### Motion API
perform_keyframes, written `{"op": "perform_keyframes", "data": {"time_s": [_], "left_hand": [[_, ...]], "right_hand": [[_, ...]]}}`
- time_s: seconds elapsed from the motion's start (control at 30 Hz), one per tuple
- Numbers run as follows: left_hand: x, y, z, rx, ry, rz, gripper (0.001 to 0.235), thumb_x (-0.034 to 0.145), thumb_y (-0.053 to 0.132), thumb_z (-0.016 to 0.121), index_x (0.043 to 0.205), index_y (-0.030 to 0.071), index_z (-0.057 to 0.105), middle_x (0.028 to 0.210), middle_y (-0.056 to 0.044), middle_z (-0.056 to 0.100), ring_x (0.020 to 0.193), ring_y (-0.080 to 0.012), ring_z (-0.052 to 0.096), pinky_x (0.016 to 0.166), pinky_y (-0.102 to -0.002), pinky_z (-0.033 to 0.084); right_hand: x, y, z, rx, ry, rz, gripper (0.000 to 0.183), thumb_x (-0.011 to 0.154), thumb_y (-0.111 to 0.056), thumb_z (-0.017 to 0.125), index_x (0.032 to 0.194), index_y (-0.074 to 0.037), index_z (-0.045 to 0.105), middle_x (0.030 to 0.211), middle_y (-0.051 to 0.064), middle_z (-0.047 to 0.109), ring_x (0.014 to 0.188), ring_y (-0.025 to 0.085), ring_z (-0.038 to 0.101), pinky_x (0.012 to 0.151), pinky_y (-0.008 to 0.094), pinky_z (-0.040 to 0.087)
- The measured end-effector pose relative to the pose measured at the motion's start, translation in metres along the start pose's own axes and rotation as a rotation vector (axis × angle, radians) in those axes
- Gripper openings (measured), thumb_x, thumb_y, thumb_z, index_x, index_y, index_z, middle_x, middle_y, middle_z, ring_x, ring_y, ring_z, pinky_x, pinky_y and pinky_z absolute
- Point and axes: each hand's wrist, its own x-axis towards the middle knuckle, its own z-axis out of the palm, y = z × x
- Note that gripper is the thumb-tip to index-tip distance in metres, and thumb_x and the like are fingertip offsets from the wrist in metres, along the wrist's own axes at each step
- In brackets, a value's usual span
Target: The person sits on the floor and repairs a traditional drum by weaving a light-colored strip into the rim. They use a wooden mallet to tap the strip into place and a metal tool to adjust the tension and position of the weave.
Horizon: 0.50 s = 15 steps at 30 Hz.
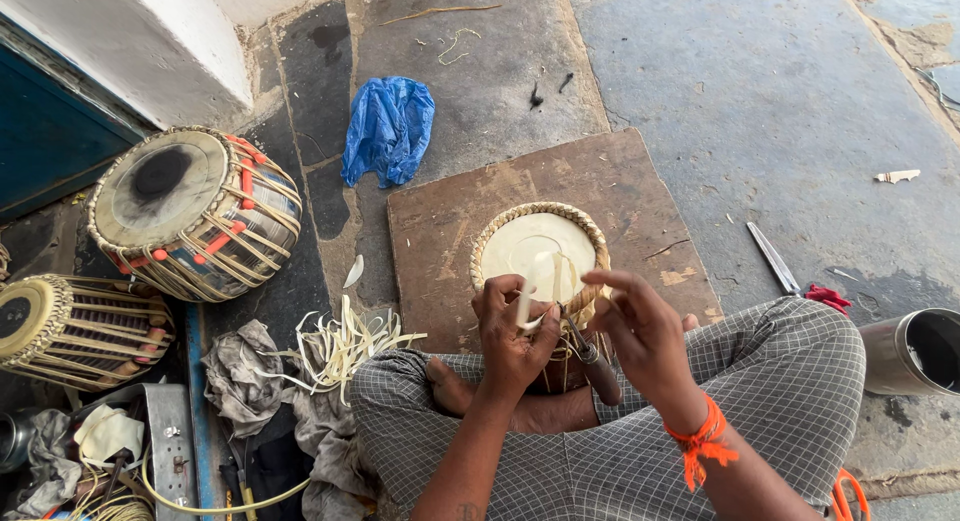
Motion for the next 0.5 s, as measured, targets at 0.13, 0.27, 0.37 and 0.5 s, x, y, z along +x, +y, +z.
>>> {"op": "perform_keyframes", "data": {"time_s": [0.13,0.27,0.37,0.5], "left_hand": [[0.001,0.004,-0.005,-0.03,-0.027,-0.009,0.011,0.083,0.02,0.079,0.09,0.014,0.074,0.114,-0.005,0.058,0.105,-0.0202,0.055,0.098,-0.041,0.039],[0.002,0.007,-0.008,-0.045,-0.029,-0.024,0.009,0.085,0.02,0.08,0.09,0.016,0.074,0.115,-0.003,0.057,0.104,-0.02,0.053,0.097,-0.039,0.04],[0.001,0.008,-0.009,-0.032,-0.044,-0.028,0.009,0.083,0.018,0.078,0.09,0.015,0.075,0.115,-0.004,0.057,0.104,-0.0205,0.054,0.097,-0.04,0.04],[0.0,0.005,-0.003,0.015,-0.025,-0.026,0.01,0.087,0.019,0.078,0.093,0.012,0.075,0.115,-0.004,0.057,0.109,-0.022,0.053,0.1,-0.041,0.04]], "right_hand": [[0.014,0.001,-0.002,0.303,-0.086,0.034,0.031,0.106,-0.022,0.053,0.127,-0.002,0.064,0.094,0.006,0.076,0.084,0.009,0.072,0.074,0.023,0.06],[0.017,0.012,0.001,0.435,-0.133,0.13,0.031,0.105,-0.022,0.056,0.12,0.002,0.068,0.087,0.007,0.074,0.082,0.01,0.074,0.073,0.026,0.063],[0.011,0.013,0.003,0.251,-0.121,0.077,0.025,0.099,-0.019,0.063,0.113,0.0,0.07,0.091,0.005,0.077,0.085,0.008,0.075,0.074,0.024,0.062],[0.01,0.006,0.003,-0.082,-0.07,-0.019,0.019,0.092,-0.015,0.072,0.108,-0.006,0.077,0.085,0.002,0.068,0.068,0.008,0.065,0.06,0.026,0.054]]}}
